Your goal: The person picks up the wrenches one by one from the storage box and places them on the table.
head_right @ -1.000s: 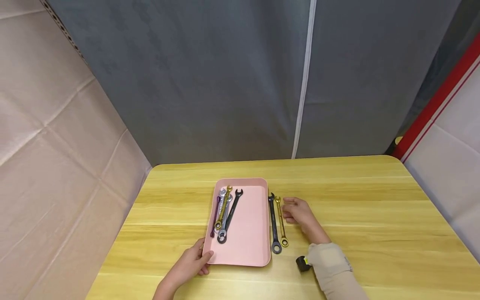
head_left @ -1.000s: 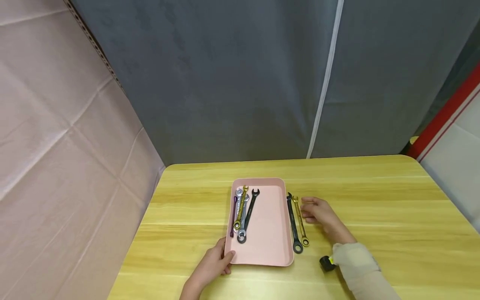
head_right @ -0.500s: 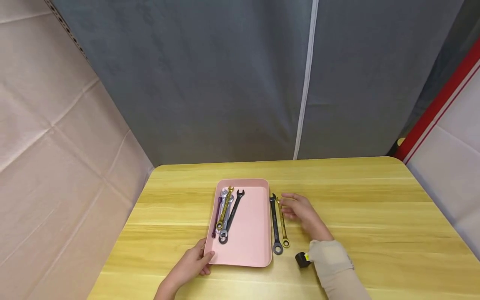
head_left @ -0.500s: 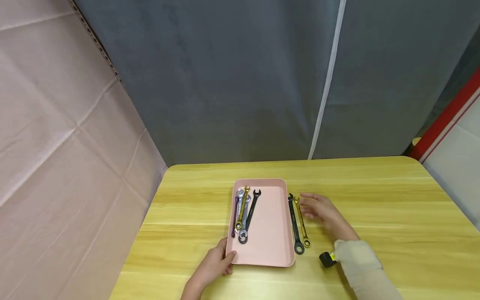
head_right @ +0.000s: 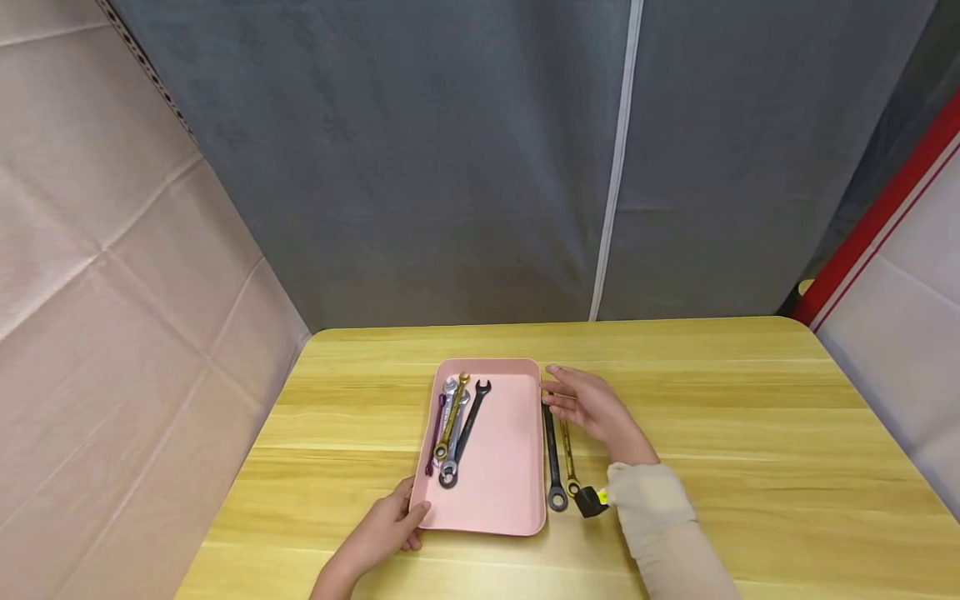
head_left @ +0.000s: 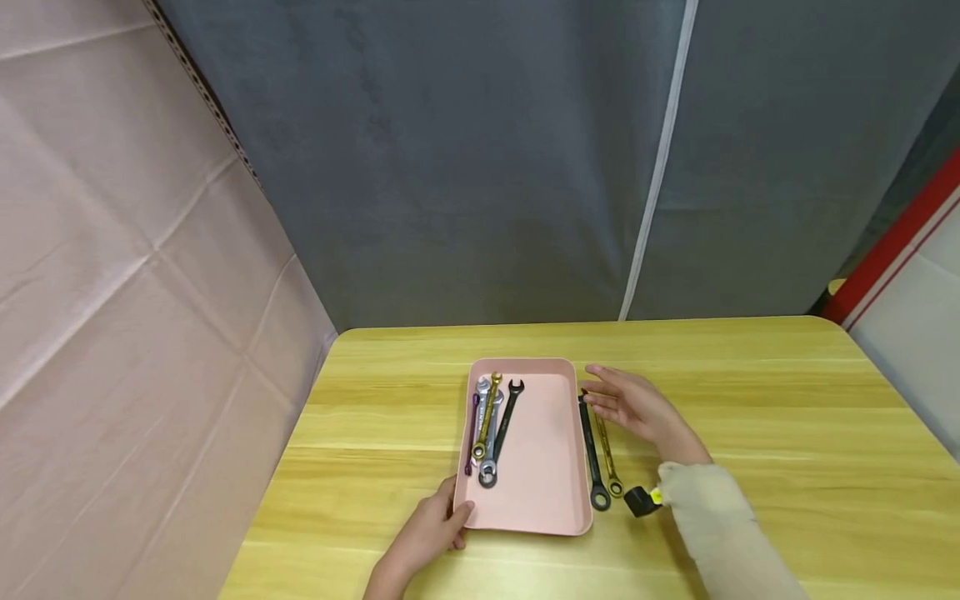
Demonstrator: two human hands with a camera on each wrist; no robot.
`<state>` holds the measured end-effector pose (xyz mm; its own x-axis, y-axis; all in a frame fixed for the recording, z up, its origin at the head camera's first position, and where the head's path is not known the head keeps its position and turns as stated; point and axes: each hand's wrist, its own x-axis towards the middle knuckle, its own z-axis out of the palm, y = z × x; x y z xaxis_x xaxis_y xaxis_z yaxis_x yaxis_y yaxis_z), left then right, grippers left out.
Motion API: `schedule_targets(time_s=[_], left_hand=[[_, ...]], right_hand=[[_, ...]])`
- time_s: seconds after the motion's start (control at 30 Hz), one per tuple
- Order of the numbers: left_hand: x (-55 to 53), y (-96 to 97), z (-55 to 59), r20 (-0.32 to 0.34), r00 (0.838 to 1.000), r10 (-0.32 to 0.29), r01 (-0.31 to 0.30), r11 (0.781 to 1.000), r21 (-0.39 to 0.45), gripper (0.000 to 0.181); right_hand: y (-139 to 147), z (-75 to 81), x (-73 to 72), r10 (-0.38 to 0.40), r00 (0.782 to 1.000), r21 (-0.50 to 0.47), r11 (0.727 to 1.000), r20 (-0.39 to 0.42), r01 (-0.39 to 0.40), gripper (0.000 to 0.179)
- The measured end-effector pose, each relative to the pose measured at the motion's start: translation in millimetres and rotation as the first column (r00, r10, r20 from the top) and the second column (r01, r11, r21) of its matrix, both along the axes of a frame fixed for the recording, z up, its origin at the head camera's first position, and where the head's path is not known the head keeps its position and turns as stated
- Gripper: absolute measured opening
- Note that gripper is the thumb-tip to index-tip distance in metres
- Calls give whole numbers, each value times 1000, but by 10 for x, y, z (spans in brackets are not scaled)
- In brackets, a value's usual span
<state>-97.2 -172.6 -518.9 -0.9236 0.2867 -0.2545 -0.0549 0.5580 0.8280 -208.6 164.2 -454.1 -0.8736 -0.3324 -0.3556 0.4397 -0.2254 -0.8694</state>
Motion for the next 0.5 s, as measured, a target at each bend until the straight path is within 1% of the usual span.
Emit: schedule_targets(time_s=[0.07,0.2,0.27,0.3,0.4,0.5], left_hand=[[1,-5,0,-2,1000,1,-1,1000,-1,60],[-2,-12,-6,-8,1000,1,-1,1000,-4,60],[-2,-15,-8,-13,1000,3,-3,1000,-9,60],[-2,-14,-10,-15,1000,3,-3,1000,-14,60],[13,-5,-5,-15,1000,7,-7,1000,-24,60],[32,11,-3,-14,1000,10,-10,1000,-27,60]], right_hand=[[-60,45,-18,4,1000,-19,1000,2,-4,68],[-178,113,-52,17,1000,-61,998,-3,-17,51],[-234,140,-65,28,1000,-85,996,-7,-28,46],[-263,148,-73,33,999,-94,995,-5,-33,45],[-345,159,-97,46,999,-103,994,-5,-46,51],[-435,160,-125,51,999,-110,993,3,-50,46]])
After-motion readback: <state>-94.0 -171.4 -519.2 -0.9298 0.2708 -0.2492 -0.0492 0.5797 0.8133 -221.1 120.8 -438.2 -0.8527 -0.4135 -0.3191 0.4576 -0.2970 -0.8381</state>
